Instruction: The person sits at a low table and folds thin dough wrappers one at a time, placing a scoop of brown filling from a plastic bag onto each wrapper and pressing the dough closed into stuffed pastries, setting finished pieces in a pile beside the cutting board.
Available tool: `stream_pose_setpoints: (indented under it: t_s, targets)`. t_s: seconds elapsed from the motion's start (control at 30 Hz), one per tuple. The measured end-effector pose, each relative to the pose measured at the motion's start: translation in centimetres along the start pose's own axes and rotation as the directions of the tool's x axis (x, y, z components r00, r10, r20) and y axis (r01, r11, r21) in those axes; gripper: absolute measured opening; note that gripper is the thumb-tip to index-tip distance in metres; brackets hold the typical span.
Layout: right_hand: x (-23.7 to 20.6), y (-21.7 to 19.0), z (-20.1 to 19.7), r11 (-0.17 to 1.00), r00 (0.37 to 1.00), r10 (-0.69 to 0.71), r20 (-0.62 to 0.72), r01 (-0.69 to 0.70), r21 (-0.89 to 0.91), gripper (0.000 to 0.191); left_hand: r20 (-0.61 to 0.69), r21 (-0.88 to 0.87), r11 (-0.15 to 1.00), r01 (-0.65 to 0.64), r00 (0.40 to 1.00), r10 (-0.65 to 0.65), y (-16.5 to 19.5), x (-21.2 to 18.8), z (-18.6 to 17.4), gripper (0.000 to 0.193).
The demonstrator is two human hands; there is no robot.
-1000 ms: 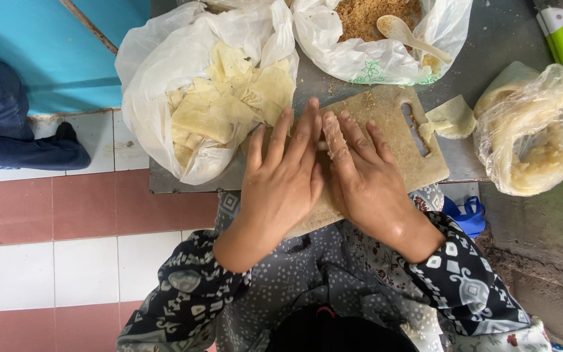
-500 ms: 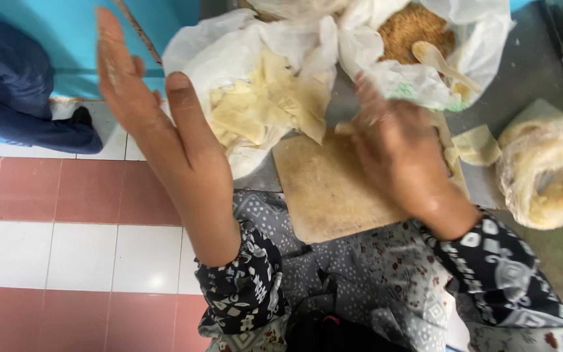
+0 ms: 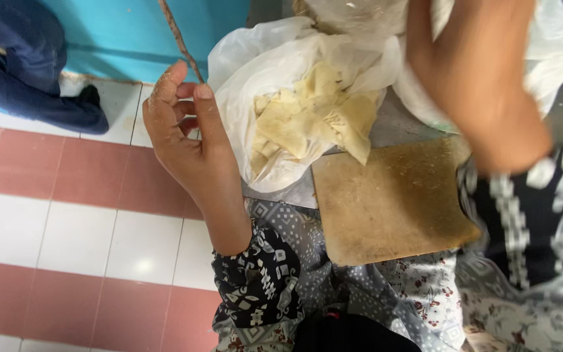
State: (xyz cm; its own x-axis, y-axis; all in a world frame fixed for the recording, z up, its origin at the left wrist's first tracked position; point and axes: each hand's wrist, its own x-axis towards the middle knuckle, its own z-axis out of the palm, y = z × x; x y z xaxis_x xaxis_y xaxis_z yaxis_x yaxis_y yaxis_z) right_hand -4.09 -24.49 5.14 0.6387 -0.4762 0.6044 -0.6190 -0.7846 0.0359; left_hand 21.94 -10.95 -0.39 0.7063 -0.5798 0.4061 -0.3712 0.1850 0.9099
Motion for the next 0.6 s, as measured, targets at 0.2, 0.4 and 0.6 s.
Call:
stream_pose_setpoints:
  t_s: [0.2,0.4,0.6]
  targets:
    - [0.0,-7.7,5.0,0.905,0.94,-0.17,0.296,0.029,0.425,0.011,-0.069,0.003,0.999,-0.037,0.997,0.037,-0.6,-0.5,-0.2,0.031]
    - [-2.4,-4.5,5.2,0.66,0.928,0.162,0.337,-0.356,0.662,0.007,0.142,0.04,0.986,0.165,0.975,-0.169,-0.1,-1.5,-0.2,0.026]
    - [-3.6,-4.9,2.3,0.15,0.799,0.378,0.467,-0.551,0.821,0.009,0.508,-0.197,0.953,0.23,0.856,-0.102,0.9,-5.0,3.7,0.029]
